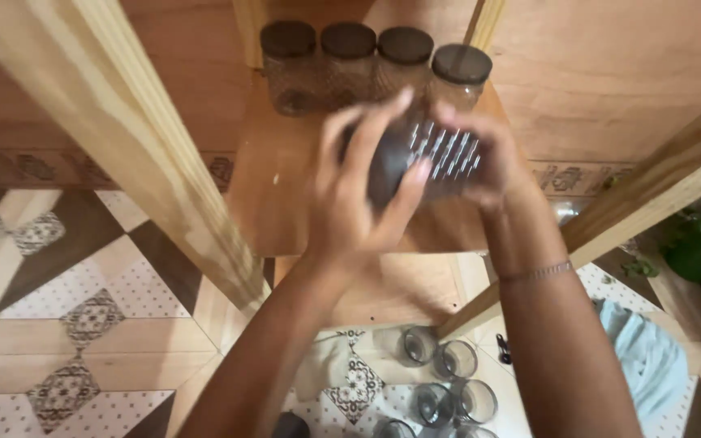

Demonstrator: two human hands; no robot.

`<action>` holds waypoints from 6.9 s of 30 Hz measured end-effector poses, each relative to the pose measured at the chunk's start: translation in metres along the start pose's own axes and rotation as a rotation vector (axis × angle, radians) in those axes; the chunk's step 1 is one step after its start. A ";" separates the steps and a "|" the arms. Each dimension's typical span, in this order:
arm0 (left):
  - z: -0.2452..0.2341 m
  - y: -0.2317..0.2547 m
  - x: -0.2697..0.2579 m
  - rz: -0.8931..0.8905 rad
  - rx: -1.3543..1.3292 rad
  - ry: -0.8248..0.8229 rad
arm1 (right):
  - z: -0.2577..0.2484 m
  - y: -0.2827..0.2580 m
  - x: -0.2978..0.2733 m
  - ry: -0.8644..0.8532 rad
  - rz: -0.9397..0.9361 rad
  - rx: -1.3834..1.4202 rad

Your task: The person picks up small glass jars and lids from the floor, wipes each jar with a cloth, screws on the lid, and places the sealed jar on a wooden shelf. The process repeats for several jars, building a row of stored containers on the shelf.

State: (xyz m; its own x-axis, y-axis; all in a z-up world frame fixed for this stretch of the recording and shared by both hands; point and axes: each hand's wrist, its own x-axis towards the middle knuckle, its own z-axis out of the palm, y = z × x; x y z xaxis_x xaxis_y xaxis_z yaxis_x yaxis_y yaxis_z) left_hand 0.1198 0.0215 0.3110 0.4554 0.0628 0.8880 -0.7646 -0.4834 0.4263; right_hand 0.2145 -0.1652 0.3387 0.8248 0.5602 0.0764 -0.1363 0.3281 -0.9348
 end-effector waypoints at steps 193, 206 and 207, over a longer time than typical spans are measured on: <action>0.001 -0.144 -0.394 -1.168 -0.391 -0.663 | -0.029 0.379 -0.195 -0.100 -0.317 -0.843; -0.002 -0.123 -0.395 -1.965 -1.181 0.166 | -0.003 0.340 -0.190 -0.313 -0.657 -1.400; 0.000 -0.120 -0.395 -1.940 -1.256 0.163 | -0.005 0.341 -0.191 -0.328 -0.625 -1.399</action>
State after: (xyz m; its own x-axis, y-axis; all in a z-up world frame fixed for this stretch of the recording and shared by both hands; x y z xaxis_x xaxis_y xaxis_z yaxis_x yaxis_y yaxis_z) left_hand 0.0319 0.0550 -0.0905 0.7589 -0.3033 -0.5762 0.5365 0.7927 0.2894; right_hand 0.0127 -0.1641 0.0033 0.3772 0.8063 0.4557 0.9205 -0.2722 -0.2803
